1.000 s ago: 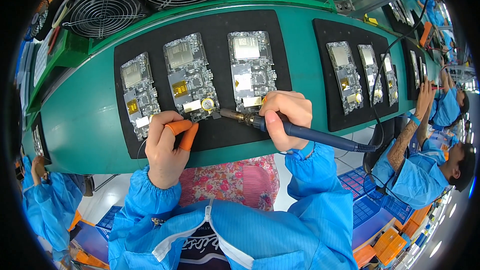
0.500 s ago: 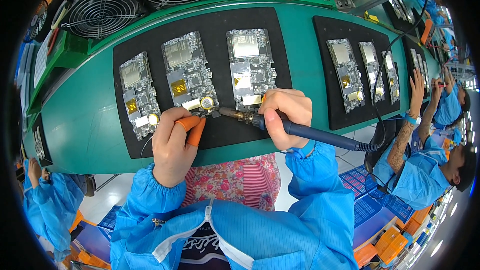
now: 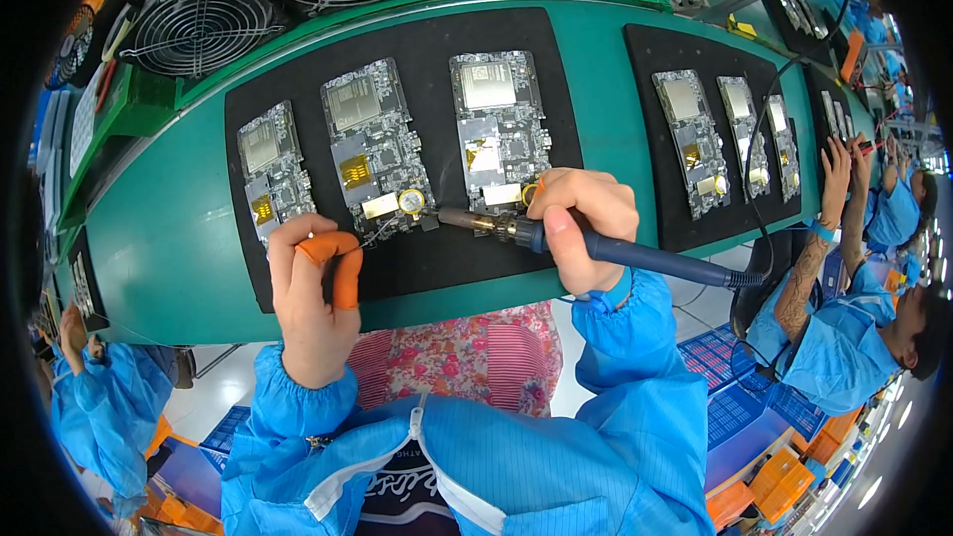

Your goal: The person solders electronic components onto circuit boards using a soldering iron and soldering wire.

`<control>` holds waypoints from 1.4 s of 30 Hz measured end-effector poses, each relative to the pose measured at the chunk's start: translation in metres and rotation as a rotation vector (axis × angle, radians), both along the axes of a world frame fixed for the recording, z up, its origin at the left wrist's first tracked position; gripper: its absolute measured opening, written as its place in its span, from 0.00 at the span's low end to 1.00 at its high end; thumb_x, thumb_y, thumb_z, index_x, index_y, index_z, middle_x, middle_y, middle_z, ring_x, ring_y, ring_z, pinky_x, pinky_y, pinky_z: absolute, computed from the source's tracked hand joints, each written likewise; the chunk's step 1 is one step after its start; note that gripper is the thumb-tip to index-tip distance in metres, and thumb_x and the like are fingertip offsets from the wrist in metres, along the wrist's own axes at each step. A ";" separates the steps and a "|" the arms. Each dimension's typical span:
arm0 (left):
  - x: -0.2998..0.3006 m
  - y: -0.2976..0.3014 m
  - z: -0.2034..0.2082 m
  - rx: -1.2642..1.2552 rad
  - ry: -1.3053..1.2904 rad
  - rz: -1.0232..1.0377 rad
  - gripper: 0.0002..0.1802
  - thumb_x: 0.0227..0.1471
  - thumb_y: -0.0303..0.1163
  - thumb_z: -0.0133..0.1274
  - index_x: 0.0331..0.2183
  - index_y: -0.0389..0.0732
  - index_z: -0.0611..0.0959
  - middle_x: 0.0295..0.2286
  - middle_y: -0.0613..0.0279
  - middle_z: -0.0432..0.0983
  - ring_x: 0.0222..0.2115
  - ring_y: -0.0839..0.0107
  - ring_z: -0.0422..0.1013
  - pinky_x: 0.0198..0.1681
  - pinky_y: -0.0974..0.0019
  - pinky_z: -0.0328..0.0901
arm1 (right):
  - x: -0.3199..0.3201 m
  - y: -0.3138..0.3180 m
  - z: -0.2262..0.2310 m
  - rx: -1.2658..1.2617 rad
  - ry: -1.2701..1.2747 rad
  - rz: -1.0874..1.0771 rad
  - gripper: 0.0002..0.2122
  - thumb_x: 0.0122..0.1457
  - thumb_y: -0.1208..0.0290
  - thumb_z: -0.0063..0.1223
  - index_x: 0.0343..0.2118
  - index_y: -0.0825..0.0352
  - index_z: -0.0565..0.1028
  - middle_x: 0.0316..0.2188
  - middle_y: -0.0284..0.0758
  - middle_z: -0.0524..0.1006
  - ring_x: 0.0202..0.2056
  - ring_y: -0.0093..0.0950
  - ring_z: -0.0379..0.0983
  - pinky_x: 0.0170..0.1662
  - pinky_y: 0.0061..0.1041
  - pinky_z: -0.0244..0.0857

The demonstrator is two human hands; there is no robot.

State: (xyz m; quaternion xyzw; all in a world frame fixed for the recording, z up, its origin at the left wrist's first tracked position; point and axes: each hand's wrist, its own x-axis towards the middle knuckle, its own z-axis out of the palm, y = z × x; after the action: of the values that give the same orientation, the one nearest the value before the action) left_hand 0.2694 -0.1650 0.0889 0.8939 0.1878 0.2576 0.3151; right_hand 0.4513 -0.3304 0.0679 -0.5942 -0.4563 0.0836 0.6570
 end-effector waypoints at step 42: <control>0.015 -0.006 -0.007 0.124 0.118 -0.125 0.11 0.34 0.18 0.58 0.25 0.32 0.76 0.31 0.55 0.69 0.28 0.60 0.69 0.28 0.63 0.65 | -0.003 0.007 0.004 -0.104 -0.138 0.079 0.05 0.45 0.77 0.46 0.16 0.71 0.67 0.11 0.38 0.66 0.12 0.31 0.63 0.16 0.25 0.56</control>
State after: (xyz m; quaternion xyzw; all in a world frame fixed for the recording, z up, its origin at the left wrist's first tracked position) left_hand 0.2843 -0.1709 0.0820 0.9352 0.1337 0.1953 0.2632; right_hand 0.4485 -0.3234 0.0724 -0.6135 -0.5185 0.0921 0.5884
